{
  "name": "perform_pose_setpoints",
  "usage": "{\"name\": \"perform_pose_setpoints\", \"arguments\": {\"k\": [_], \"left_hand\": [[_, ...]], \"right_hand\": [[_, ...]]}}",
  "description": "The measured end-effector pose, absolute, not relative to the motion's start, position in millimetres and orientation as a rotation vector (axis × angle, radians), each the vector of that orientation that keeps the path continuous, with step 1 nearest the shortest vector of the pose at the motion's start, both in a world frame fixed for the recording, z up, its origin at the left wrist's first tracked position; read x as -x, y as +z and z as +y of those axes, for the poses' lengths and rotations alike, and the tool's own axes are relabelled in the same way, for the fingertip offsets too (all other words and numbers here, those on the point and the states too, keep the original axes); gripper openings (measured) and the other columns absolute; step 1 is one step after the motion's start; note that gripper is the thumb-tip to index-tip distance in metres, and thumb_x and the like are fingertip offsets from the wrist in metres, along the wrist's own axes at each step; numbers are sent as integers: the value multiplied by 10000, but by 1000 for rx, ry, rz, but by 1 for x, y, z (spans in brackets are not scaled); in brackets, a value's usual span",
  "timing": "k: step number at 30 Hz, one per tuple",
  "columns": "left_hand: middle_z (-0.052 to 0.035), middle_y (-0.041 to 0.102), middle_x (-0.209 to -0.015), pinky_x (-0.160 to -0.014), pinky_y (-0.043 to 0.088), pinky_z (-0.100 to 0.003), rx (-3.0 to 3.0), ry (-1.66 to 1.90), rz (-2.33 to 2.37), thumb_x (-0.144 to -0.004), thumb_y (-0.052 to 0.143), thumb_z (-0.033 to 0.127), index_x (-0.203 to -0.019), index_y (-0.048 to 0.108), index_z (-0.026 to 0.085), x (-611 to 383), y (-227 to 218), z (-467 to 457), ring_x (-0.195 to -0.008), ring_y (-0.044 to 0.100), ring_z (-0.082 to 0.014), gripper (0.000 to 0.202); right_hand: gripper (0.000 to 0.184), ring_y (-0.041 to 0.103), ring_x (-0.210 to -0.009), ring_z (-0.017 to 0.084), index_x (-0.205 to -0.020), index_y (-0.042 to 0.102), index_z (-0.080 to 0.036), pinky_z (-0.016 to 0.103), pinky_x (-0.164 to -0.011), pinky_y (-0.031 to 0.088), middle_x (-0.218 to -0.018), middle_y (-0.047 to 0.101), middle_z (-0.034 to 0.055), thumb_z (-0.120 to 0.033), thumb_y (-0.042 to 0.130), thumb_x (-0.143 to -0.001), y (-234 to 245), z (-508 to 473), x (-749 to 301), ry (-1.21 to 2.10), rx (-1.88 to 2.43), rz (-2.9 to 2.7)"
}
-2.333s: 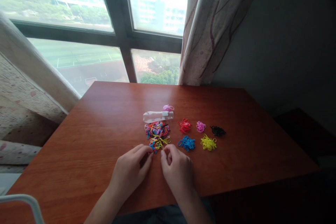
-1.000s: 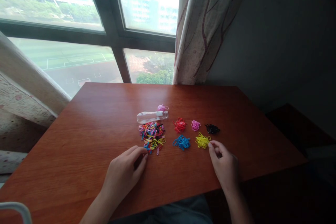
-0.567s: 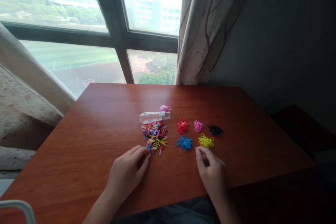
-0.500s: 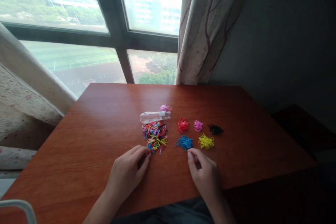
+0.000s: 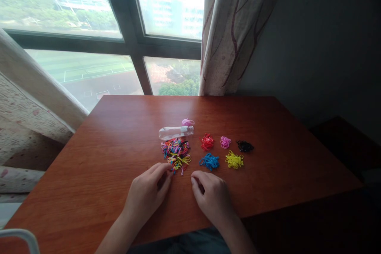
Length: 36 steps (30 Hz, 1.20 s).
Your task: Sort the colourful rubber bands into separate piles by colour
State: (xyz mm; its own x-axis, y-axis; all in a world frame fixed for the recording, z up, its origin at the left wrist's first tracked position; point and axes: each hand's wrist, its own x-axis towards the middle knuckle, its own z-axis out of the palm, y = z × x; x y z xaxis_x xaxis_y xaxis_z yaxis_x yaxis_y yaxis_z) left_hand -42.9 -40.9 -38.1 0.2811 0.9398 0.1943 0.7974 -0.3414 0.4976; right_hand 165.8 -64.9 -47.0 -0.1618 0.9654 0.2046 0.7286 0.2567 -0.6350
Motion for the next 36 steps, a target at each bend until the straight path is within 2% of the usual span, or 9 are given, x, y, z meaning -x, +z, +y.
{"name": "perform_pose_setpoints", "arguments": {"k": [16,22,28,32,36], "left_hand": [[1,694,-822,-591,443,-235,-2282,614,1679,-932,481,313,-1018,641,234,31,-31,-33,-683,650,-152,198],[5,692,-836,-609,450,-232,-2280,604,1676,-927,483,304,-931,638,233,31,-34,-33,-699,651,-147,171],[1,694,-827,-603,457,-228,-2294,668,1654,-938,479,303,-1028,631,237,30,-34,-39,-697,653,-144,189],[-3,712,-856,-584,451,-229,-2348,602,1608,-939,469,284,-951,648,251,25,-30,-43,-719,670,-153,182],[-2,727,-881,-596,462,-241,-2380,527,1627,-951,463,299,-949,653,261,20,-28,-45,-737,692,-169,194]], "right_hand": [[167,598,-698,155,-857,602,-228,250,-657,329,-749,650,-6,-177,461,-929,-46,-66,-167,555,1507,-1949],[171,599,-685,151,-855,608,-226,246,-644,327,-735,650,-6,-174,462,-928,-45,-66,-166,527,1531,-1961],[179,606,-676,146,-850,615,-225,239,-635,334,-724,654,-9,-169,464,-929,-44,-67,-165,490,1549,-1979],[175,610,-682,146,-865,622,-226,241,-639,344,-735,659,-10,-166,471,-928,-44,-66,-165,497,1545,-1983],[177,611,-690,149,-869,621,-227,242,-644,345,-742,660,-7,-163,467,-930,-44,-65,-166,507,1547,-1980]]}}
